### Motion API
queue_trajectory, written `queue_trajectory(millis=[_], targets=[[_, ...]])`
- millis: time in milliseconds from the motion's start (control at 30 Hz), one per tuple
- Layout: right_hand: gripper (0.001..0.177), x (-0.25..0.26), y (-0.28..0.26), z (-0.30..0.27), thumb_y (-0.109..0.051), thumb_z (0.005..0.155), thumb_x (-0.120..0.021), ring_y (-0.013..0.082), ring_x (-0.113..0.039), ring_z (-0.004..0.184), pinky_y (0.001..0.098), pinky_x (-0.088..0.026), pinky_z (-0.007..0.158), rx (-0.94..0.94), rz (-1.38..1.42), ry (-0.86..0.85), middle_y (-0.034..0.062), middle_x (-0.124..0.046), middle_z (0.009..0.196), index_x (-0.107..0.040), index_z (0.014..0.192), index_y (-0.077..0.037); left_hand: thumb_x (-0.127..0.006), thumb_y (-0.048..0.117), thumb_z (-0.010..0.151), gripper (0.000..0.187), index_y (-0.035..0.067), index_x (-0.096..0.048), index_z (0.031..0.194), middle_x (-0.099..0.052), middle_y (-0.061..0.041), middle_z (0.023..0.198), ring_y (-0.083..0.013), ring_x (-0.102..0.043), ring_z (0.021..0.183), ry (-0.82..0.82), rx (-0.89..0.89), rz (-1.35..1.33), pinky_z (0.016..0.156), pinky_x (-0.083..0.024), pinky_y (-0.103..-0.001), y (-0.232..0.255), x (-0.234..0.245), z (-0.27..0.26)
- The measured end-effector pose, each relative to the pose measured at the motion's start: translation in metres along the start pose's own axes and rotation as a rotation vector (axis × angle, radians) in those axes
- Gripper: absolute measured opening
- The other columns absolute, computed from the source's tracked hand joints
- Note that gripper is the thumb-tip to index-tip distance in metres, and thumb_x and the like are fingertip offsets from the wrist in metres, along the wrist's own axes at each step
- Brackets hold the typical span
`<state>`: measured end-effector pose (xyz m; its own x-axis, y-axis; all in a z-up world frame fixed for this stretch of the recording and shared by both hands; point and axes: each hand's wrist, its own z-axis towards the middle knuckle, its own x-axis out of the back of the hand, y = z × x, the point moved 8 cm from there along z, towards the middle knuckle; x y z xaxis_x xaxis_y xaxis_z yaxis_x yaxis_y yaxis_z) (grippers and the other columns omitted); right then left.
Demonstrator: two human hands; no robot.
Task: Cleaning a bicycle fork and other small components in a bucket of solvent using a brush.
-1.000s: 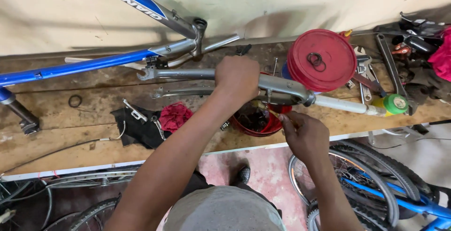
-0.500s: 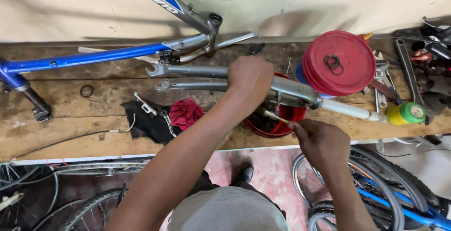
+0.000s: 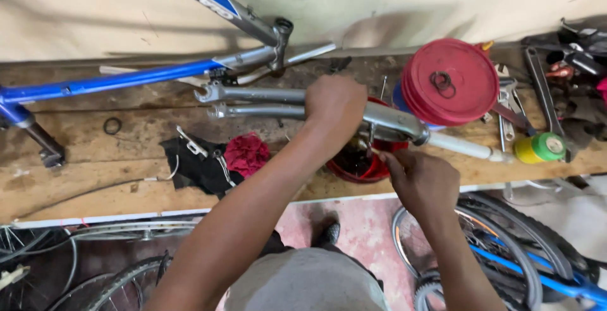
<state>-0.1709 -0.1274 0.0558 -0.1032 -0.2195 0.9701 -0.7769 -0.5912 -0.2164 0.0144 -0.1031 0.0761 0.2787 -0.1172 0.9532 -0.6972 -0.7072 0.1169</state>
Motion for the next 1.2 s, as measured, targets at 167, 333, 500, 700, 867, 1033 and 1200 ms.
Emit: queue_trajectory(millis=[167, 333, 500, 700, 867, 1033, 1200], targets=[[0.039, 0.004, -0.002, -0.003, -0.057, 0.093, -0.052, 0.0379, -0.069, 0.084, 0.0467, -0.053, 0.074, -0.015, -0.008, -0.056, 0.0097, -0.068, 0.068, -0.075, 0.088, -0.027, -0.048, 0.002, 0.086, 0.029, 0.007, -0.077, 0.083, -0.074, -0.011, 0.081, -0.0383, -0.072, 0.081, 0.102, -0.267, -0.045, 0.059, -0.058, -0.057, 0.000, -0.005, 0.005], [0.037, 0.003, -0.001, 0.000, -0.054, 0.096, -0.053, 0.0389, -0.068, 0.082, 0.0475, -0.053, 0.072, 0.003, 0.002, 0.007, 0.0118, -0.066, 0.068, -0.074, 0.088, -0.023, -0.048, 0.002, 0.087, 0.029, 0.007, -0.076, 0.083, -0.074, -0.012, 0.080, -0.0393, -0.072, 0.080, 0.137, -0.306, 0.001, 0.058, -0.058, -0.057, 0.003, -0.009, 0.006], [0.040, 0.007, 0.002, -0.002, -0.055, 0.095, -0.052, 0.0409, -0.069, 0.086, 0.0498, -0.053, 0.077, -0.025, -0.033, -0.042, 0.0137, -0.069, 0.069, -0.076, 0.093, -0.023, -0.051, 0.003, 0.086, 0.027, 0.009, -0.077, 0.081, -0.074, -0.010, 0.078, -0.0371, -0.072, 0.081, 0.149, -0.270, -0.059, 0.059, -0.058, -0.057, 0.003, -0.012, 0.013], [0.038, 0.003, 0.019, -0.006, -0.062, 0.090, -0.051, 0.0372, -0.070, 0.094, 0.0505, -0.054, 0.083, -0.127, -0.037, -0.145, 0.0073, -0.074, 0.079, -0.072, 0.107, -0.036, -0.046, 0.006, 0.089, 0.032, 0.010, -0.077, 0.083, -0.074, -0.007, 0.080, -0.0341, -0.073, 0.085, 0.093, -0.197, -0.125, 0.065, -0.059, -0.054, -0.007, -0.001, 0.005], [0.042, 0.003, 0.005, -0.009, -0.028, 0.082, -0.056, 0.0442, -0.068, 0.099, 0.0561, -0.054, 0.086, 0.014, -0.068, -0.234, 0.0159, -0.073, 0.098, -0.062, 0.124, -0.026, -0.045, 0.007, 0.087, 0.032, 0.008, -0.077, 0.085, -0.074, -0.008, 0.080, -0.0355, -0.073, 0.084, 0.150, -0.263, -0.067, 0.062, -0.058, -0.054, -0.003, -0.004, 0.016], [0.037, -0.014, -0.031, 0.008, -0.019, 0.082, -0.053, 0.0456, -0.068, 0.092, 0.0554, -0.055, 0.080, 0.189, -0.132, -0.166, 0.0159, -0.069, 0.097, -0.070, 0.115, -0.019, -0.048, 0.003, 0.088, 0.032, 0.009, -0.078, 0.079, -0.073, -0.008, 0.073, -0.0345, -0.073, 0.077, 0.196, -0.374, 0.084, 0.059, -0.059, -0.055, 0.003, -0.004, 0.015], [0.028, -0.090, -0.024, 0.042, -0.029, 0.078, -0.065, 0.0443, -0.069, 0.083, 0.0553, -0.057, 0.072, 0.309, -0.122, -0.225, 0.0207, -0.069, 0.079, -0.073, 0.091, -0.006, -0.052, 0.005, 0.083, 0.024, 0.009, -0.076, 0.081, -0.072, -0.011, 0.073, -0.0368, -0.072, 0.077, 0.243, -0.398, 0.040, 0.057, -0.057, -0.058, 0.007, -0.009, 0.034]])
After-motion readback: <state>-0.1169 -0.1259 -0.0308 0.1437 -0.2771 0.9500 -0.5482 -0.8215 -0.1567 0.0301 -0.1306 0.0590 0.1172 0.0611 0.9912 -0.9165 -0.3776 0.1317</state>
